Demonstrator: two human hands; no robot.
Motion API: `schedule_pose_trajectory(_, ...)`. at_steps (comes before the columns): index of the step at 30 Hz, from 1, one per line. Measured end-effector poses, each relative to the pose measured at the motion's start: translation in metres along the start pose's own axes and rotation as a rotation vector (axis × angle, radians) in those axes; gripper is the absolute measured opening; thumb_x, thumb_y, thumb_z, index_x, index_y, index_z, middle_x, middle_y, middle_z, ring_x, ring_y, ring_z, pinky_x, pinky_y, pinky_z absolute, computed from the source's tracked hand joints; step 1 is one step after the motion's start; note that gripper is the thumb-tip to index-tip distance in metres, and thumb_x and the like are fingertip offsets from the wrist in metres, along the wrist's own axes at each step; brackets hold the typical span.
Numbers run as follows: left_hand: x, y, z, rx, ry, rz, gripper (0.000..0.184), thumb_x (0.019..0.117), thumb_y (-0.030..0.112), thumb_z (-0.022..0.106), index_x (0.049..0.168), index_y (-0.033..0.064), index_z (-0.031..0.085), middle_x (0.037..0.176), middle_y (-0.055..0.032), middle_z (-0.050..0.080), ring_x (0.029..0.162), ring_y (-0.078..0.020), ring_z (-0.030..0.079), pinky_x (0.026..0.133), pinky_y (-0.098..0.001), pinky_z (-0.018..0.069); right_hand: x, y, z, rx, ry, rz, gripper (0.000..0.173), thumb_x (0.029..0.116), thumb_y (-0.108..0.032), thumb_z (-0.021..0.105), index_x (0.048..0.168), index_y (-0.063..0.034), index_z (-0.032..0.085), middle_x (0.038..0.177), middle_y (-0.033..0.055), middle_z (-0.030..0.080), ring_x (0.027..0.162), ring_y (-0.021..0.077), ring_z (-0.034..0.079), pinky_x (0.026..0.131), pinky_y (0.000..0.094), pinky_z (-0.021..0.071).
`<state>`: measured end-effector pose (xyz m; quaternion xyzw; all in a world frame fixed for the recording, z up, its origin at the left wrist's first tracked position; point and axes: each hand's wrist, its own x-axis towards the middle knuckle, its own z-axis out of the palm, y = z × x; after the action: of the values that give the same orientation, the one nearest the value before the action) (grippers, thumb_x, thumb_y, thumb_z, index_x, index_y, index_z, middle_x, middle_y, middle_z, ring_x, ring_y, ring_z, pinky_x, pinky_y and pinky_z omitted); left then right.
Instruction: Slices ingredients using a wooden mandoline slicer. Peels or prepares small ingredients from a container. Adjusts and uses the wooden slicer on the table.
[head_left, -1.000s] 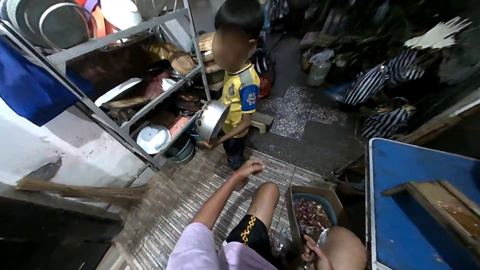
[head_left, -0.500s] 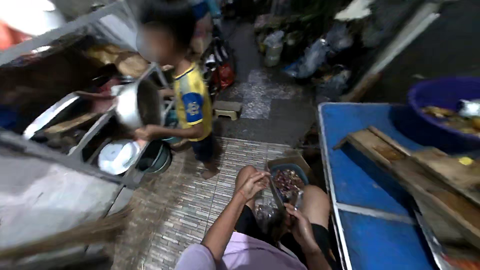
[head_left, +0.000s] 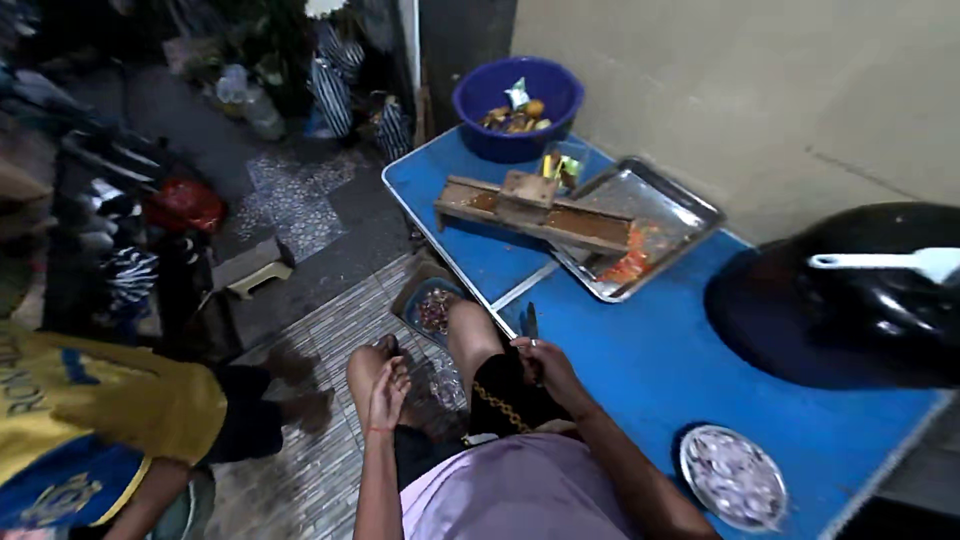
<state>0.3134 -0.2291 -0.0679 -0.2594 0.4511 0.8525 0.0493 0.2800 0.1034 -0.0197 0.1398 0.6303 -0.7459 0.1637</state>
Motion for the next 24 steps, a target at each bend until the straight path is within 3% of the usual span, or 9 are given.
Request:
schedule_pose_trajectory(8, 0.015, -0.001, 0.033, 0.258, 0.019, -0.056, 0.036, 0.1118, 0.023, 0.031, 0.125, 0.0039, 0.060, 0.094, -0.0045, 0.068, 0.077, -0.0128, 0.066, 0.071, -0.0282, 0.0555, -0.024, -0.005, -0.045, -0.004, 0.216, 0.052, 0.025, 0.1017, -0.006, 0.049, 0.117, 0.0020, 0.067, 0.072, -0.0014, 0.061, 0.054, 0.0038, 0.052, 0.050, 0.0194, 0.0461)
schedule_pose_trajectory(12, 0.027, 0.001, 0.085, 0.402, -0.073, -0.011, 0.038, 0.1116, 0.020, 0.031, 0.129, -0.0014, 0.057, 0.098, -0.0067, 0.069, 0.080, -0.0121, 0.066, 0.074, -0.0278, 0.0556, -0.030, -0.002, -0.056, 0.037, 0.253, 0.069, 0.026, 0.1029, -0.007, 0.047, 0.117, 0.0020, 0.066, 0.071, -0.0023, 0.061, 0.053, 0.0035, 0.053, 0.049, 0.0189, 0.0462)
schedule_pose_trajectory(15, 0.034, 0.007, 0.135, 0.532, -0.162, 0.044, 0.034, 0.1103, 0.014, 0.037, 0.132, -0.0065, 0.055, 0.097, -0.0088, 0.068, 0.077, -0.0107, 0.065, 0.072, -0.0270, 0.0551, -0.030, -0.001, -0.061, 0.017, 0.291, 0.085, 0.026, 0.1026, -0.005, 0.045, 0.117, 0.0029, 0.065, 0.070, -0.0025, 0.061, 0.053, 0.0027, 0.053, 0.049, 0.0179, 0.0455)
schedule_pose_trajectory(18, 0.045, 0.010, 0.157, 0.689, -0.181, 0.131, 0.029, 0.1081, 0.008, 0.044, 0.129, -0.0078, 0.057, 0.097, -0.0104, 0.068, 0.077, -0.0097, 0.065, 0.073, -0.0267, 0.0561, -0.029, 0.006, -0.068, 0.035, 0.319, 0.048, 0.031, 0.0999, -0.003, 0.040, 0.120, 0.0034, 0.062, 0.071, -0.0034, 0.061, 0.055, 0.0021, 0.054, 0.052, 0.0176, 0.0465)
schedule_pose_trajectory(19, 0.049, 0.013, 0.153, 0.801, -0.178, 0.170, 0.029, 0.1071, 0.009, 0.047, 0.129, -0.0061, 0.058, 0.103, -0.0119, 0.068, 0.084, -0.0117, 0.065, 0.078, -0.0290, 0.0554, -0.029, 0.008, -0.070, 0.039, 0.327, 0.044, 0.032, 0.1009, -0.004, 0.038, 0.121, 0.0033, 0.061, 0.072, -0.0035, 0.061, 0.056, 0.0022, 0.055, 0.053, 0.0176, 0.0471)
schedule_pose_trajectory(22, 0.063, 0.023, 0.116, 1.158, -0.096, 0.286, 0.035, 0.1050, 0.015, 0.053, 0.133, -0.0046, 0.059, 0.122, -0.0232, 0.066, 0.111, -0.0299, 0.065, 0.101, -0.0443, 0.0513, -0.028, 0.003, -0.071, 0.026, 0.359, 0.044, 0.032, 0.1046, -0.007, 0.037, 0.124, 0.0033, 0.061, 0.073, -0.0023, 0.064, 0.056, 0.0030, 0.056, 0.052, 0.0183, 0.0473)
schedule_pose_trajectory(24, 0.068, 0.035, 0.087, 1.382, 0.020, 0.334, 0.037, 0.1040, 0.018, 0.054, 0.133, -0.0050, 0.060, 0.127, -0.0270, 0.063, 0.120, -0.0383, 0.061, 0.108, -0.0518, 0.0458, -0.024, -0.004, -0.071, -0.022, 0.348, -0.018, 0.033, 0.1037, -0.008, 0.036, 0.124, 0.0035, 0.060, 0.072, -0.0019, 0.065, 0.056, 0.0029, 0.058, 0.052, 0.0188, 0.0491)
